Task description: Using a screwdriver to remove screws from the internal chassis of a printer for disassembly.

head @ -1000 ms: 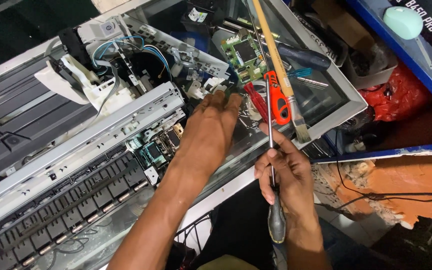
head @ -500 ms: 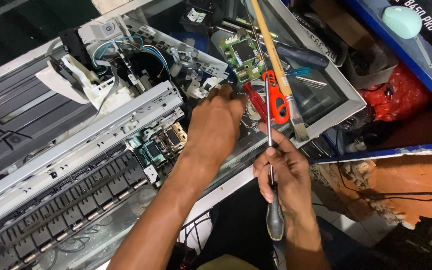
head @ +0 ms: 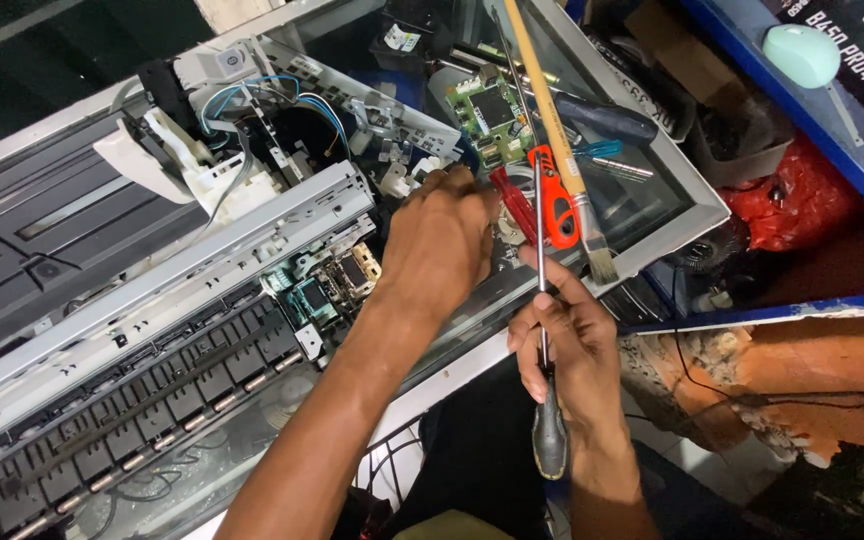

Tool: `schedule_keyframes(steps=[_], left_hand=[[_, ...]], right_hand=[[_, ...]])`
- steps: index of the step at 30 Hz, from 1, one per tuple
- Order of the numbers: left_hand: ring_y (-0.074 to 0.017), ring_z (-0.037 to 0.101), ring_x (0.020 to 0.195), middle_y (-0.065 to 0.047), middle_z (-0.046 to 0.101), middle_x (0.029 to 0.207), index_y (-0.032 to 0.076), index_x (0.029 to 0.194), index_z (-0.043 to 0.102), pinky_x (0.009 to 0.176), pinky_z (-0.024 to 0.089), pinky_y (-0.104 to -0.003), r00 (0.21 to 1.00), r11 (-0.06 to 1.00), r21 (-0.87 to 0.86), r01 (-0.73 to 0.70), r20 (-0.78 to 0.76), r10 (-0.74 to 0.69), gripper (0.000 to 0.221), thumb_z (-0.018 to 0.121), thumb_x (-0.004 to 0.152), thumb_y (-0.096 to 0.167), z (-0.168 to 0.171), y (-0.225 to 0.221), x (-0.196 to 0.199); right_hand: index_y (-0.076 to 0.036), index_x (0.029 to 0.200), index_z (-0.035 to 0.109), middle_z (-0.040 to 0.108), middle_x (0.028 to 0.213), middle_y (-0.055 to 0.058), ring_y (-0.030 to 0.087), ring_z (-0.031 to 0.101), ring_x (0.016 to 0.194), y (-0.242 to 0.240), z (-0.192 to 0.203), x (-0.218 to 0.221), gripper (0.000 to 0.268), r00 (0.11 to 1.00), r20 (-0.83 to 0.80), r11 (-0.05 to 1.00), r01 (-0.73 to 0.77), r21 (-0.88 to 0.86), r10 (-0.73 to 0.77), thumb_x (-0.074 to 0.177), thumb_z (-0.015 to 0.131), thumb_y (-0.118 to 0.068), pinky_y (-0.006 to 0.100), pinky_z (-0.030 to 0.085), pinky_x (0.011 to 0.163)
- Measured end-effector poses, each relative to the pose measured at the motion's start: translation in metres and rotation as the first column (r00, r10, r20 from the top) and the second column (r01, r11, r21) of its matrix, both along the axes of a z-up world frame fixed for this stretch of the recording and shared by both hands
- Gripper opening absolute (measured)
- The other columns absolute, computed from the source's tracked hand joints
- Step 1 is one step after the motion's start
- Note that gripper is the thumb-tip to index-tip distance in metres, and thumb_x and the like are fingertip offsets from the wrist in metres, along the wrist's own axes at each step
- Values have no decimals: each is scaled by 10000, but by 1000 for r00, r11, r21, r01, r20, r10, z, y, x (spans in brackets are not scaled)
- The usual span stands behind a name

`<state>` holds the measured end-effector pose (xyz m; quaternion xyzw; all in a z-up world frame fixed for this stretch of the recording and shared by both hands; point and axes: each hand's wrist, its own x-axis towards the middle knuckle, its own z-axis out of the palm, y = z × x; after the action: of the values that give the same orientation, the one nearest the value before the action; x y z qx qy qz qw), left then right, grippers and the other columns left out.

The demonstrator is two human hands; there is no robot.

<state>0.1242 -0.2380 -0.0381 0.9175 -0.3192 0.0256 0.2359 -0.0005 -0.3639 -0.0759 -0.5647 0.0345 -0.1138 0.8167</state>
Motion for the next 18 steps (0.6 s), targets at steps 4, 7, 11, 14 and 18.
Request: schedule_keyframes(steps=[4,7,11,14,18], left_hand=[[-398,699,912,-140,678,881,87,956,791,735,610,-583,998,999,-39,-12,-55,9,221,711,767,5,-2,3,1],[-392,717,715,-152,654,720,62,887,768,599,604,-554,995,986,-161,-34,-97,18,123,720,778,30,1,1,-1],[-406,720,677,-182,683,680,36,858,739,563,607,-504,992,957,-291,-10,-121,-26,95,717,774,-2,0,3,-2],[-477,695,652,-237,662,639,-3,803,725,521,567,-475,981,888,-460,-12,-177,-78,54,690,792,-42,-2,2,-1],[-333,765,716,-150,743,724,78,875,751,588,606,-421,945,812,-580,-65,-297,-137,150,787,751,2,2,5,2]], right_hand=[[143,1444,441,567,577,218,187,430,206,-1,-1,1,456,1000,-12,1000,-2,9,2,1022,414,-29,269,367,159],[147,1449,425,576,599,227,185,433,213,-4,-3,1,455,999,-14,999,-34,21,35,1032,412,-34,271,367,169],[141,1448,427,600,620,233,190,452,223,-6,0,1,449,997,-33,998,-70,-4,70,1039,405,-44,276,374,172],[147,1444,435,599,619,230,190,446,218,-6,4,0,451,995,-54,996,-83,-15,82,1037,408,-45,283,374,164],[134,1453,440,616,648,236,183,477,243,-2,9,3,451,997,-45,997,-71,-26,70,1041,426,-50,267,389,180]])
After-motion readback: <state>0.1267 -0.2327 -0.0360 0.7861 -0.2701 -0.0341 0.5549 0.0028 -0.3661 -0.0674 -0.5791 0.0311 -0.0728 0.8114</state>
